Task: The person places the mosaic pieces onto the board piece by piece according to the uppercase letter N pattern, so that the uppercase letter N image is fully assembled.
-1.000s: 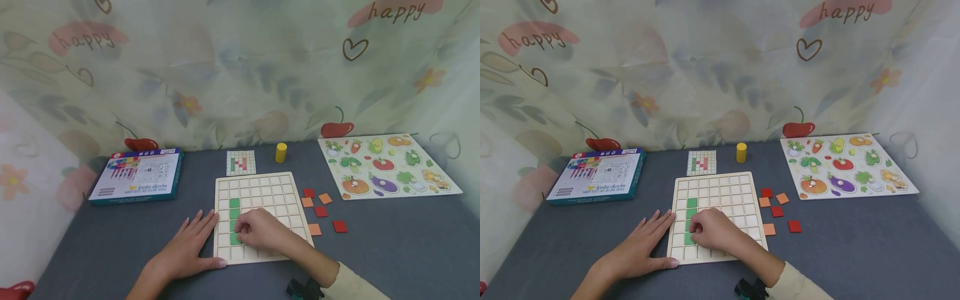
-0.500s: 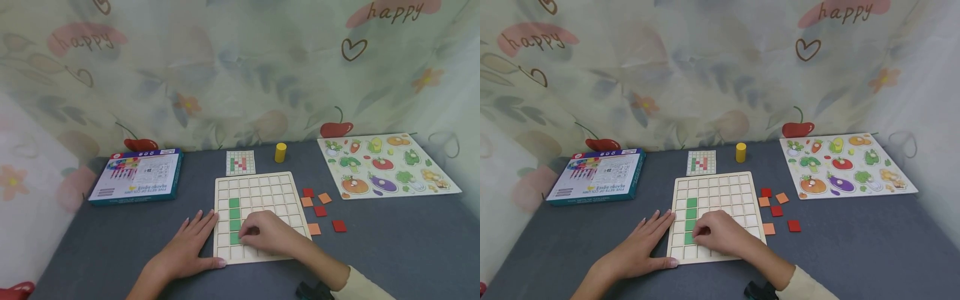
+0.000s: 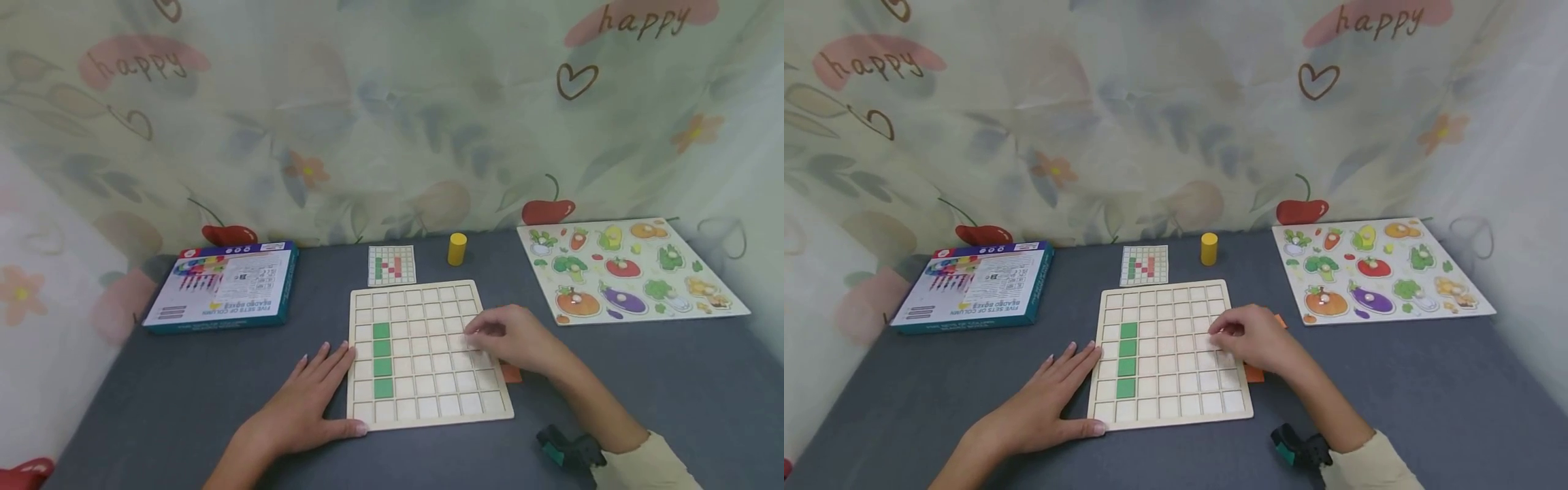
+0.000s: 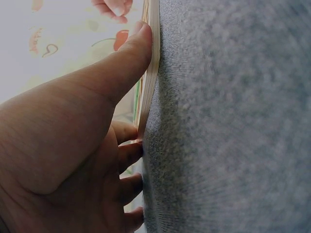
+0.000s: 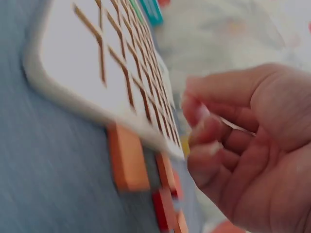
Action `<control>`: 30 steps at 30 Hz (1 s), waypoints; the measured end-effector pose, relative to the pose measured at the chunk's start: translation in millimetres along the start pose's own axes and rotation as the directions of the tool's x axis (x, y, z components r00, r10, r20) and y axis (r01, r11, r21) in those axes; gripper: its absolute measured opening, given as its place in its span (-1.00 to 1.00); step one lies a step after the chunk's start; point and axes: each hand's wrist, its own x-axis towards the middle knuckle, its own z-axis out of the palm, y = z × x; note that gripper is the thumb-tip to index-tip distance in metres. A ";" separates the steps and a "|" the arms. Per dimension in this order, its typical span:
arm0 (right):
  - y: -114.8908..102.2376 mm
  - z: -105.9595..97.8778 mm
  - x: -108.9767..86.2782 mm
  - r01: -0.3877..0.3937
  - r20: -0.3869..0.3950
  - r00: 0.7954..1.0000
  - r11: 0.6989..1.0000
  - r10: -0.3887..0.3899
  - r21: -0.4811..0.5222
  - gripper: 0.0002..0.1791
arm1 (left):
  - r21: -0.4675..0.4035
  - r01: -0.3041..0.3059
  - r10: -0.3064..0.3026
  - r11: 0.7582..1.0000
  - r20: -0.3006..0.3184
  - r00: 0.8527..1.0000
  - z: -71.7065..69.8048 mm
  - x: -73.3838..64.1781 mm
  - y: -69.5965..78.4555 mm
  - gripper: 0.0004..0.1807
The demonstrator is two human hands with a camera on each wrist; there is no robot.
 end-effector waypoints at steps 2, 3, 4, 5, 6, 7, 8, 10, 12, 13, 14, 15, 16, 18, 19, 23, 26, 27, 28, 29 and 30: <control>8.3 -11.3 1.0 -0.057 -0.046 0.997 0.998 0.055 -0.025 -0.87 | 0.000 0.000 0.000 1.000 -0.001 1.000 0.0 -0.2 -0.2 0.21; 12.5 -16.4 1.4 -0.084 -0.064 0.995 0.996 0.082 -0.041 -0.83 | 0.001 0.000 0.000 1.000 -0.002 1.000 0.2 -0.2 -0.4 0.21; 16.9 -20.8 1.3 -0.114 -0.077 0.991 0.992 0.110 -0.060 -0.79 | 0.001 0.000 0.000 1.000 -0.002 1.000 0.3 -0.2 -0.4 0.21; 21.1 -24.9 0.8 -0.143 -0.085 0.987 0.987 0.137 -0.072 -0.74 | 0.002 0.001 -0.001 1.000 -0.002 1.000 0.4 -0.3 -0.4 0.21; 25.0 -28.4 0.1 -0.171 -0.086 0.983 0.982 0.164 -0.082 -0.69 | 0.003 0.001 -0.001 1.000 -0.002 1.000 0.4 -0.3 -0.5 0.21; 28.3 -31.3 -0.4 -0.189 -0.083 0.980 0.977 0.181 -0.097 -0.65 | 0.003 0.002 -0.002 1.000 -0.001 1.000 0.3 -0.3 -0.5 0.21; 31.5 -33.6 -0.8 -0.202 -0.079 0.978 0.973 0.194 -0.111 -0.61 | 0.002 0.002 -0.002 1.000 -0.001 1.000 0.2 -0.3 -0.5 0.21; 36.5 -36.0 -1.3 -0.214 -0.067 0.976 0.967 0.206 -0.135 -0.55 | 0.000 0.003 -0.003 1.000 -0.001 1.000 -0.1 -0.2 -0.4 0.21; 39.9 -36.2 -0.9 -0.215 -0.061 0.976 0.966 0.208 -0.144 -0.53 | 0.001 0.004 -0.004 1.000 -0.001 1.000 -0.3 -0.1 -0.4 0.21; 41.0 -35.8 -0.7 -0.212 -0.061 0.977 0.966 0.204 -0.151 -0.54 | 0.002 0.004 -0.004 1.000 -0.001 1.000 -0.5 0.0 -0.2 0.21; 42.1 -35.2 -0.4 -0.207 -0.066 0.978 0.965 0.199 -0.158 -0.55 | 0.001 0.005 -0.005 1.000 0.000 1.000 -0.6 0.0 -0.1 0.21; 42.7 -34.5 -0.1 -0.205 -0.073 0.978 0.964 0.195 -0.167 -0.57 | 0.003 0.006 -0.006 1.000 0.001 1.000 -0.7 0.1 0.1 0.21; 43.3 -33.7 0.2 -0.205 -0.080 0.978 0.963 0.193 -0.175 -0.59 | 0.003 0.006 -0.006 1.000 0.001 1.000 -0.8 0.2 0.3 0.21; 44.3 -32.1 0.5 -0.205 -0.095 0.977 0.960 0.190 -0.191 -0.62 | 0.004 0.007 -0.007 1.000 0.003 1.000 -1.0 0.3 0.6 0.21; 44.6 -31.3 0.7 -0.203 -0.102 0.977 0.959 0.186 -0.200 -0.64 | 0.004 0.007 -0.007 1.000 0.003 1.000 -1.1 0.2 0.8 0.21; 45.9 -28.8 0.9 -0.201 -0.119 0.976 0.958 0.180 -0.205 -0.69 | 0.004 0.002 -0.002 1.000 0.000 1.000 -1.3 -0.4 1.1 0.21; 45.6 -27.7 1.1 -0.196 -0.126 0.977 0.960 0.174 -0.197 -0.71 | 0.003 -0.003 0.003 1.000 -0.003 1.000 -1.3 -0.6 1.0 0.21; 45.5 -27.3 1.3 -0.198 -0.129 0.976 0.960 0.175 -0.197 -0.72 | 0.003 -0.003 0.003 1.000 -0.003 1.000 -1.2 -0.6 1.0 0.21; 44.8 -27.1 1.5 -0.200 -0.130 0.976 0.960 0.177 -0.195 -0.72 | 0.003 -0.004 0.004 1.000 -0.003 1.000 -1.1 -0.6 0.9 0.21; 44.5 -26.9 1.8 -0.201 -0.132 0.975 0.960 0.177 -0.193 -0.72 | 0.004 -0.004 0.004 1.000 -0.003 1.000 -1.0 -0.6 0.8 0.21; 43.8 -26.8 2.1 -0.199 -0.134 0.975 0.962 0.175 -0.190 -0.73 | 0.005 -0.003 0.003 1.000 -0.003 1.000 -0.9 -0.6 0.8 0.21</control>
